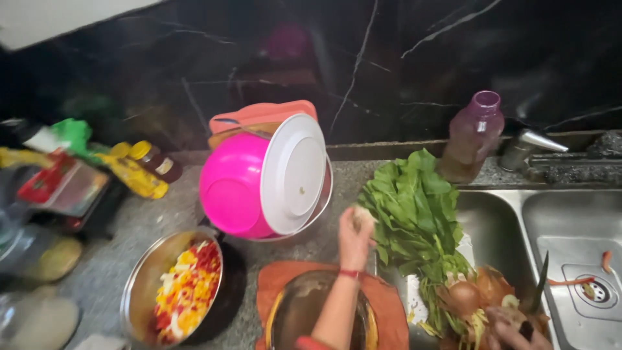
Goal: Peeling and mincing garlic, adding it to a pot of vegetables, and then trimming and cleaning leafy greens.
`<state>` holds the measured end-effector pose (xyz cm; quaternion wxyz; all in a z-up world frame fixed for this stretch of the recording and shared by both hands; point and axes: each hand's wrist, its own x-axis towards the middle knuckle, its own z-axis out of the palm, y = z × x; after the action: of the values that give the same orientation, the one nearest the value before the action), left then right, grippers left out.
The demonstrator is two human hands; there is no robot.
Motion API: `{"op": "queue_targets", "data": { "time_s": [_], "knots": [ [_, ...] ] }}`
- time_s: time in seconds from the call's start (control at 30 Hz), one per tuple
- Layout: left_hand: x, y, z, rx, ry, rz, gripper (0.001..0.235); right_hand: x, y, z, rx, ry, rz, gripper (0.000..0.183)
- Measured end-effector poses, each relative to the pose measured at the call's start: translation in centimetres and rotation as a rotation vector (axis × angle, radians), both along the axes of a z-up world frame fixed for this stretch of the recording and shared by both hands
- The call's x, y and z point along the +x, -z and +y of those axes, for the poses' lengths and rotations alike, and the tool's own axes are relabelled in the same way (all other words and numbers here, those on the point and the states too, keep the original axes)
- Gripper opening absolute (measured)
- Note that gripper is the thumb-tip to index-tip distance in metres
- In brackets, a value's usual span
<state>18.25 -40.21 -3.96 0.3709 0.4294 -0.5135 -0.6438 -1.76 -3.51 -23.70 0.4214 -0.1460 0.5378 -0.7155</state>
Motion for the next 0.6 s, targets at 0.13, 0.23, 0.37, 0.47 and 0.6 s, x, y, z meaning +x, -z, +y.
{"op": "queue_targets", "data": {
  "time_s": [0.13, 0.23, 0.37, 0.47, 0.6],
  "knots": [
    [-3.5, 3.0, -3.3, -0.079, -0.034, 0.085, 0.056, -0.5, 3.2, 0.9, 0.021, 0.026, 0.02, 0.041],
    [-4.2, 3.6, -2.9, -0.098, 0.075, 0.131, 0.052, 0.2, 4.6, 1.9, 0.016, 0.008, 0.038, 0.039],
    [-3.8, 4.1, -3.1, -0.277, 0.132, 0.053, 0.05, 2.8, 2.8, 0.9, 0.026, 0.007, 0.16, 0.034],
    [-3.2, 3.2, -3.1, -0.372, 0.183, 0.048, 0.05, 3.8, 0.7, -1.5, 0.022, -0.002, 0.199, 0.033],
    [-1.5, 1.2, -1.2, -0.349, 0.43, 0.074, 0.048, 4.2, -8.1, -6.4, 0.226, -0.003, 0.1, 0.049]
  ]
}}
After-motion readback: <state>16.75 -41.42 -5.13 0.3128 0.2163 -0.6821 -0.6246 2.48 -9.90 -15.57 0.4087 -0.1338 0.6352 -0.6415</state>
